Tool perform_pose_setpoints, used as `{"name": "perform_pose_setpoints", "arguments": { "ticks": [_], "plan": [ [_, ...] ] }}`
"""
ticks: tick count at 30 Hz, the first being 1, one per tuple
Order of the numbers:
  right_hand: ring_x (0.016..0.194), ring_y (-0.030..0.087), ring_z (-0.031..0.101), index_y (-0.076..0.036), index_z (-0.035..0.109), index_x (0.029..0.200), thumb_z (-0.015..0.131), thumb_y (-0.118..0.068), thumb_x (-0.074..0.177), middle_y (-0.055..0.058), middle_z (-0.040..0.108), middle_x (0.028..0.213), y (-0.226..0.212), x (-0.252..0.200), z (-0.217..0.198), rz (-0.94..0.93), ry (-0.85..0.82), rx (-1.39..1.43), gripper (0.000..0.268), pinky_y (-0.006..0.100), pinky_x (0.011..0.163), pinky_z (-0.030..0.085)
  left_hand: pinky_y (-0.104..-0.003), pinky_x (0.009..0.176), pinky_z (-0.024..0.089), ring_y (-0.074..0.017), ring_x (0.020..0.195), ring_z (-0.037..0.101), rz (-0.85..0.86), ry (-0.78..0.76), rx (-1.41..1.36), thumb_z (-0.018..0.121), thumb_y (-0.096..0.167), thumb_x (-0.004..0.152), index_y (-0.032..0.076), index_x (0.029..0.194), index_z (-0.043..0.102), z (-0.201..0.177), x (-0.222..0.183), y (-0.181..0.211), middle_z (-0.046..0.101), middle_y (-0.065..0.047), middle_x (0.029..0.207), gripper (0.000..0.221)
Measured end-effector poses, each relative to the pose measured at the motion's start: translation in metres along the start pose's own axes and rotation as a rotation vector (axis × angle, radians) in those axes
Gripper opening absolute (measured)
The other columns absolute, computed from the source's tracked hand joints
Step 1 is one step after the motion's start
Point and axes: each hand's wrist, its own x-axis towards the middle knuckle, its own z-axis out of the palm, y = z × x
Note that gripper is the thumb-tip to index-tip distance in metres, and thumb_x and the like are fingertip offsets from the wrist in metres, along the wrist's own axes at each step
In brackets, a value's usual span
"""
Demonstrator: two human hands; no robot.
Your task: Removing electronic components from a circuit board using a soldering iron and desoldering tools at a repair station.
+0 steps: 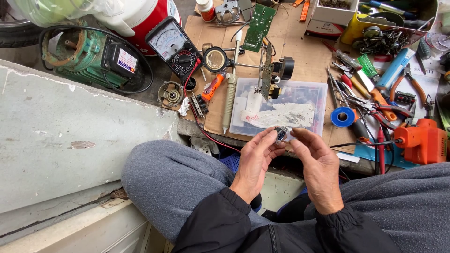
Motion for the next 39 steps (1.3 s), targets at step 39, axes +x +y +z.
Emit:
{"name": "perform_pose_setpoints", "arguments": {
  "ticks": [39],
  "plan": [
    [0.128,0.023,0.075,-0.003,0.064,0.153,0.071,-0.01,0.097,0.015,0.076,0.145,0.0056,-0.001,0.0027,-0.062,-0.13,-0.175,0.057,0.032,0.104,0.06,-0.028,0.094,0.058,-0.0137,0.099,0.069,0.105,0.0,0.039,0.079,0.015,0.1,-0.001,0.129,0.069,0.0012,-0.0038,-0.0046,0.073,-0.01,0.117,0.035]
  ]
}}
